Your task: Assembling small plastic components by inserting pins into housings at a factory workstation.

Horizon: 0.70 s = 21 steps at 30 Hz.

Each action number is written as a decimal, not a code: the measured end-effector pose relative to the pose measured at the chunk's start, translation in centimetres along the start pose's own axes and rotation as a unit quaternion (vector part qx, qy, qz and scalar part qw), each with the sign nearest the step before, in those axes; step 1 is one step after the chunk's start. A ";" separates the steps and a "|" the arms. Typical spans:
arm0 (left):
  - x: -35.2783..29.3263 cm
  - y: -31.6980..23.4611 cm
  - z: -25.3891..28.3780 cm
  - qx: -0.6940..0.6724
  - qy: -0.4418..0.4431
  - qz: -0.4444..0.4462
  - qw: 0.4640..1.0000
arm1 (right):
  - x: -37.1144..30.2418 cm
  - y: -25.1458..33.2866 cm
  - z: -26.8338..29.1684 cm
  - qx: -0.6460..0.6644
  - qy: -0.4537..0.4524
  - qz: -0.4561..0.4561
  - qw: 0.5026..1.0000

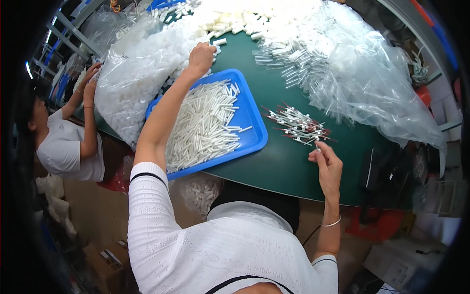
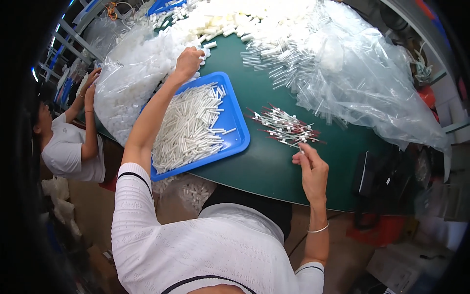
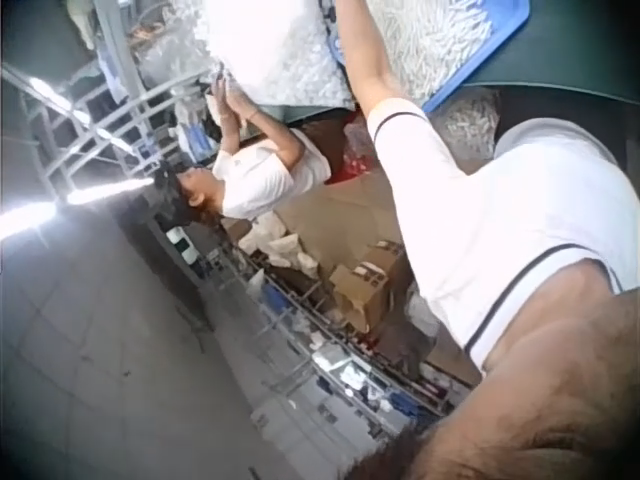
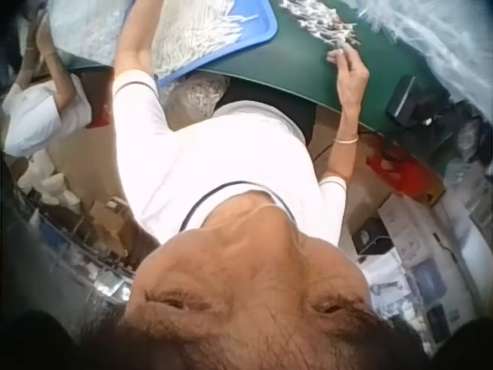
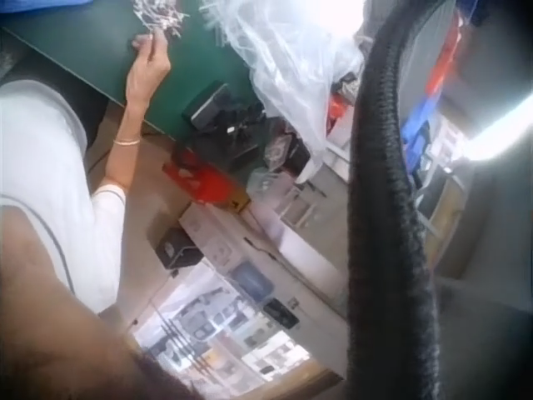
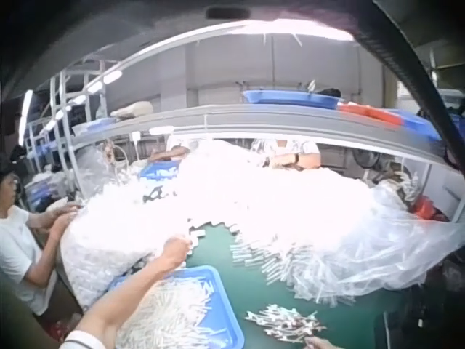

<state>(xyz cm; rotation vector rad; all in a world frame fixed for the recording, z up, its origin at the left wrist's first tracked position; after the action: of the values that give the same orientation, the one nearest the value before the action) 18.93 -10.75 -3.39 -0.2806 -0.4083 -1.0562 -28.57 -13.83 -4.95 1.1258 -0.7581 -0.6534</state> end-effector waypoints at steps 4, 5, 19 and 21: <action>1.7 1.1 -2.4 0.117 0.029 -0.013 0.993 | -1.2 0.4 -0.2 0.045 0.014 -0.061 0.997; 1.7 1.5 -2.4 0.094 0.021 -0.007 0.995 | -1.0 0.8 -0.4 0.046 0.013 -0.059 0.997; 1.7 0.3 -2.9 -0.048 0.025 0.019 0.998 | -0.9 4.0 -6.4 0.005 0.114 0.034 0.993; 2.9 -0.4 -4.0 -0.070 0.018 0.018 0.997 | -1.2 3.7 -6.1 -0.001 0.116 0.006 0.993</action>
<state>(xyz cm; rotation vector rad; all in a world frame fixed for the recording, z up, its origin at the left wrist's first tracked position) 20.56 -14.91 -5.62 -0.3922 -0.2961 -1.0557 -24.07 -8.42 -3.15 1.1717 -0.5645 -0.5010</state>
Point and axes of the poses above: each hand's wrist, its own x-axis towards the middle knuckle, its own z-axis out of the back of the hand, y = z × x, the point moved 4 cm from there along x, towards the middle knuckle, and after that the axes turned 6 degrees about z, right-handed, at the moved point
